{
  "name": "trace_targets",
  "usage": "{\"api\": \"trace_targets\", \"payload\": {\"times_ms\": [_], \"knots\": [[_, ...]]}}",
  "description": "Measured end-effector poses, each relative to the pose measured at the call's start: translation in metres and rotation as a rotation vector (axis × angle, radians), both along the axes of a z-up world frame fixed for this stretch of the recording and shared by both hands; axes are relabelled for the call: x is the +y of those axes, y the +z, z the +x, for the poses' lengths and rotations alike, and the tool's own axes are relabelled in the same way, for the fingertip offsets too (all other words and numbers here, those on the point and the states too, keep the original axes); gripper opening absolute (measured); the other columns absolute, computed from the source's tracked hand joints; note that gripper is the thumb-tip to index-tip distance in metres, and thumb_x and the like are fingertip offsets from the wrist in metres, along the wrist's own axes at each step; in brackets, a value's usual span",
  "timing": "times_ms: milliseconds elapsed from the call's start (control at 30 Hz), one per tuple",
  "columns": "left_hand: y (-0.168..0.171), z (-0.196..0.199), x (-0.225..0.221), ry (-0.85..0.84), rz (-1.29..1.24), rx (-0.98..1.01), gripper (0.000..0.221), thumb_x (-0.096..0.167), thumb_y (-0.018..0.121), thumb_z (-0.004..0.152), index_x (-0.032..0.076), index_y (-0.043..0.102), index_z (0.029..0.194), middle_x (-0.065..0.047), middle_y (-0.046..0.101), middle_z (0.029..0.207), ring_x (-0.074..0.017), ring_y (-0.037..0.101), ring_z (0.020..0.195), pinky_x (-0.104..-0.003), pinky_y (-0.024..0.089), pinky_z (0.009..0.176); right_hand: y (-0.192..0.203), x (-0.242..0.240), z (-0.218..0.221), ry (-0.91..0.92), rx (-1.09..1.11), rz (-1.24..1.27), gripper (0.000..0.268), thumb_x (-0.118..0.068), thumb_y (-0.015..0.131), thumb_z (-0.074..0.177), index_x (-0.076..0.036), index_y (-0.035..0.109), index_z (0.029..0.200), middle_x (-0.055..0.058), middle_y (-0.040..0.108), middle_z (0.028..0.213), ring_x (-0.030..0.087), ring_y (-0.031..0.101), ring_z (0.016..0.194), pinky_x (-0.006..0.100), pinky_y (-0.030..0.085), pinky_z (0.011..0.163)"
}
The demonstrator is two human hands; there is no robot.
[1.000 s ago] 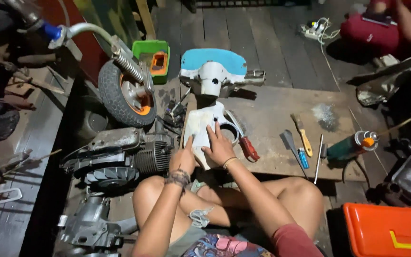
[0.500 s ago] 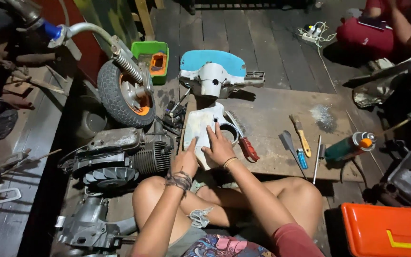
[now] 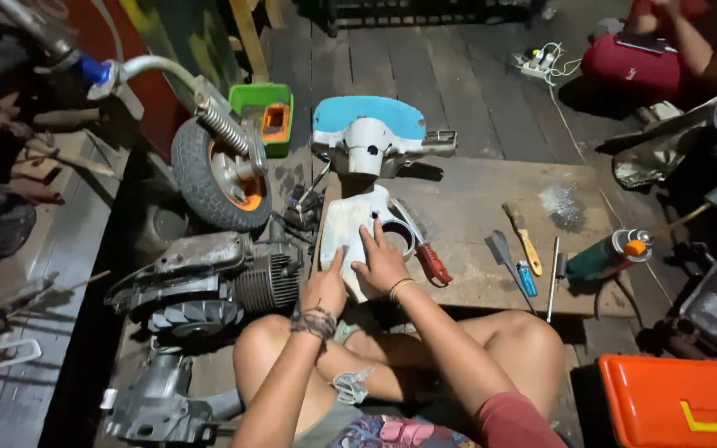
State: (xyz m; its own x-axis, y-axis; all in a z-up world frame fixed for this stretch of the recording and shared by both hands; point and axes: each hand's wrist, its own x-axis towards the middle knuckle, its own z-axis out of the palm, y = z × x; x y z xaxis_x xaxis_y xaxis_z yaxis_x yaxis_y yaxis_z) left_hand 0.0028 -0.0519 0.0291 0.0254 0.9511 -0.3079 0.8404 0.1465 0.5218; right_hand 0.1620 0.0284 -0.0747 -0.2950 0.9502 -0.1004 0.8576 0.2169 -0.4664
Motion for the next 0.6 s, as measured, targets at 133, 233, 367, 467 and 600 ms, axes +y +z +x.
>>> {"api": "trace_targets", "payload": {"times_ms": [133,233,367,467,600], "knots": [[-0.034,-0.010,0.022,-0.008,-0.022,0.012,0.055,0.019,0.034,0.107,0.021,0.030,0.162,-0.020,0.077,0.100,-0.0339,0.074,0.090,-0.047,0.061,0.077,-0.001,-0.004,-0.001,0.004,0.017,-0.009,0.088,-0.043,0.070,0.090,-0.016,0.027,0.161,0.026,0.016,0.167,0.051,0.052,0.131,0.060,0.043,0.107],[-0.045,-0.013,0.049,-0.036,0.034,0.086,0.053,0.019,0.032,0.108,0.018,0.032,0.162,-0.024,0.075,0.101,-0.0375,0.074,0.091,-0.049,0.062,0.076,0.005,-0.004,-0.001,-0.008,0.019,0.014,0.088,-0.043,0.071,0.090,-0.017,0.027,0.162,0.026,0.017,0.166,0.050,0.053,0.131,0.060,0.043,0.107],[-0.041,-0.012,0.049,-0.032,0.046,0.091,0.054,0.014,0.036,0.107,0.012,0.032,0.161,-0.027,0.074,0.095,-0.0370,0.075,0.083,-0.045,0.061,0.068,0.002,-0.004,0.000,-0.017,0.010,0.017,0.087,-0.045,0.070,0.090,-0.018,0.027,0.161,0.025,0.018,0.166,0.049,0.054,0.131,0.059,0.044,0.107],[-0.024,-0.010,0.024,-0.037,0.005,0.061,0.058,0.010,0.039,0.105,0.013,0.029,0.162,-0.029,0.074,0.098,-0.0396,0.074,0.088,-0.048,0.062,0.073,0.005,-0.002,0.000,-0.016,-0.001,0.000,0.086,-0.045,0.069,0.091,-0.019,0.027,0.161,0.024,0.017,0.167,0.049,0.054,0.131,0.060,0.044,0.107],[-0.022,-0.014,0.015,-0.013,-0.027,0.022,0.059,0.013,0.039,0.103,0.020,0.031,0.162,-0.028,0.073,0.109,-0.0416,0.072,0.101,-0.052,0.060,0.083,0.005,-0.003,-0.002,-0.016,-0.013,-0.016,0.087,-0.044,0.069,0.091,-0.019,0.026,0.162,0.024,0.017,0.167,0.048,0.054,0.132,0.060,0.043,0.106]]}}
